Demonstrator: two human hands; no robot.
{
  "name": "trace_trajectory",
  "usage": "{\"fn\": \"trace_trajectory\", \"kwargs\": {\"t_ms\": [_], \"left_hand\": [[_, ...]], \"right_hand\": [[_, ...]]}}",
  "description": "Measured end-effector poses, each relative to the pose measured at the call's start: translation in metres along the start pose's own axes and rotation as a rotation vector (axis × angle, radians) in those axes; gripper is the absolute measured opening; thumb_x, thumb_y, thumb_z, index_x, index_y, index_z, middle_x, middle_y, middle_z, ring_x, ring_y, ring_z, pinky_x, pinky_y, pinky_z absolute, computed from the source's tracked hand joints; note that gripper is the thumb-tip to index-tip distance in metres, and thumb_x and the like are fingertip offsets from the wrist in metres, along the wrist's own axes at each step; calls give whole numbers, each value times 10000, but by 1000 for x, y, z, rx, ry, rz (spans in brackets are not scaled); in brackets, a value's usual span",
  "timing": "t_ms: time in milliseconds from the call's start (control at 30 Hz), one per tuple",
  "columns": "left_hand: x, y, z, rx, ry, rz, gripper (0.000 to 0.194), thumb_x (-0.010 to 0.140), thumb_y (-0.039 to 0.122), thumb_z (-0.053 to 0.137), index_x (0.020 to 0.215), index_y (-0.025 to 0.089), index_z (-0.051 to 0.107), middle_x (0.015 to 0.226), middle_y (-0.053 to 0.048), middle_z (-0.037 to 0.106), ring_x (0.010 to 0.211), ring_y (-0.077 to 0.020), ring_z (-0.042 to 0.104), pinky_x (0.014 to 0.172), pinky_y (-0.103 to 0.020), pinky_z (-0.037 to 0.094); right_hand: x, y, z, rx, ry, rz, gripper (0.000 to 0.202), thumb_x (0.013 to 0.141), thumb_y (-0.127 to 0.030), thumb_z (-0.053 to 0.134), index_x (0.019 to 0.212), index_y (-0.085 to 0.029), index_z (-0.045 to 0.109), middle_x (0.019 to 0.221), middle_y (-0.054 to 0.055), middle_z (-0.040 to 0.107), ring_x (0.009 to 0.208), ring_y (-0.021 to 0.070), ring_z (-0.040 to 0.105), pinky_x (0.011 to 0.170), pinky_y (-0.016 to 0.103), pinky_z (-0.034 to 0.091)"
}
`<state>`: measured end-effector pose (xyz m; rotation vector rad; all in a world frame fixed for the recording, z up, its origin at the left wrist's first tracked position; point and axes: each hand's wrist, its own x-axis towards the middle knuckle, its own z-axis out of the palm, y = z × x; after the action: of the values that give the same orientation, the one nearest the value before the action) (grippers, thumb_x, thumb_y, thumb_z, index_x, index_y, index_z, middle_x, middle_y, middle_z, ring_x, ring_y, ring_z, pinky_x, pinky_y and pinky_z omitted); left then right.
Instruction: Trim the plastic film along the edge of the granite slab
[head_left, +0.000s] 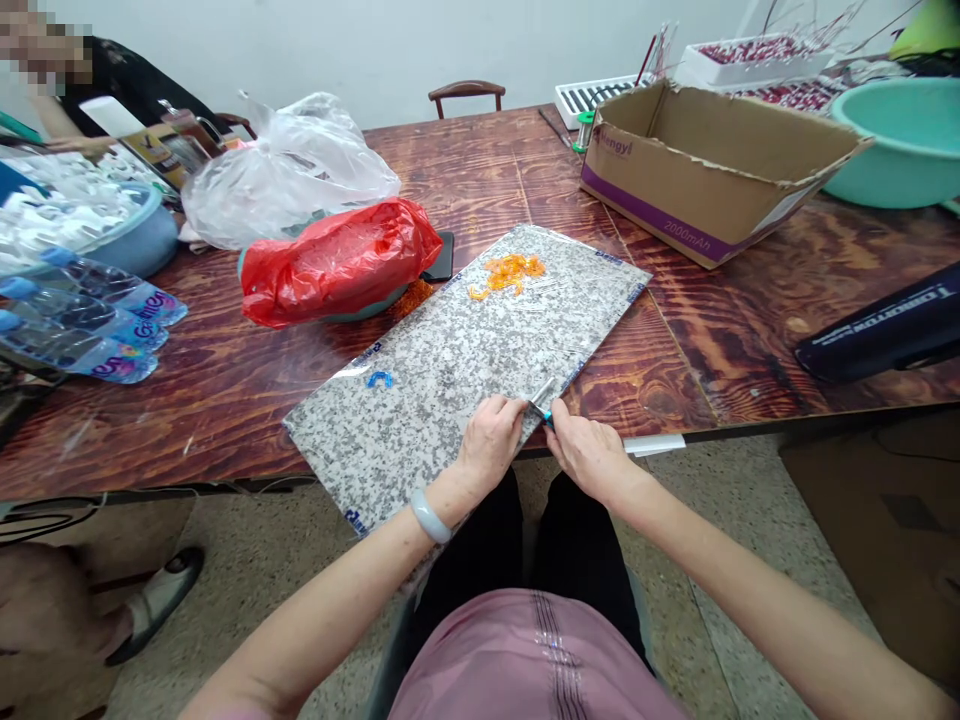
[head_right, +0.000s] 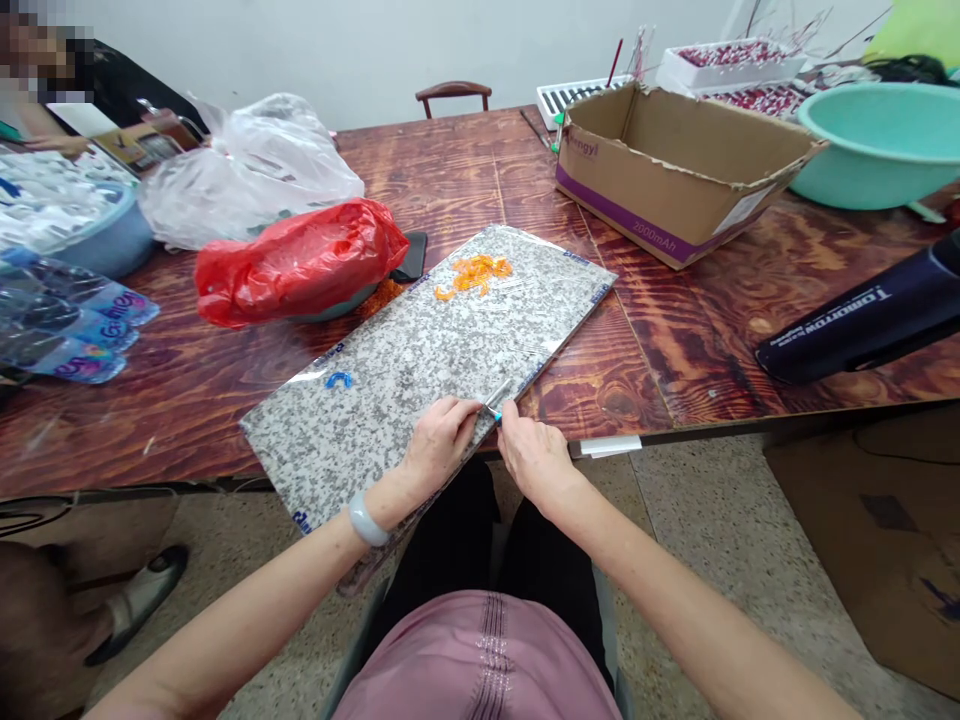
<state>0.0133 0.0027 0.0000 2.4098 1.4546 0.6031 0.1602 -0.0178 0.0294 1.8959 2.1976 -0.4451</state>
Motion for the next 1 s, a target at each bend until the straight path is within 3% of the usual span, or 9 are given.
{"fn": "trace_trajectory", "kwargs": {"t_ms": [467,667,1000], "left_hand": [[-1,-1,-15,17,-146,-5,145,861,208,400,922,173,526,846,-45,527,815,-165,502,736,-292,434],[2,0,-14,71,-140,-5,125,858,195,406,873,170,527,808,-45,538,779,-161,510,720,-284,430],[1,2,-10,104,-98,-41,126,852,171,393,829,166,518,783,-45,527,763,-164,507,707,-292,434]], "right_hand": [[6,-6,4,-76,-17,66,143,913,-266,297,970,-161,375,727,93,626,669,223,640,562,267,447],[12,-8,-2,-1,-84,39,133,904,-228,315,996,-148,369,790,117,635,749,222,637,639,289,446],[4,-8,-2,40,-18,14,150,900,-229,319,997,-137,387,803,111,637,767,232,633,626,280,430]]}}
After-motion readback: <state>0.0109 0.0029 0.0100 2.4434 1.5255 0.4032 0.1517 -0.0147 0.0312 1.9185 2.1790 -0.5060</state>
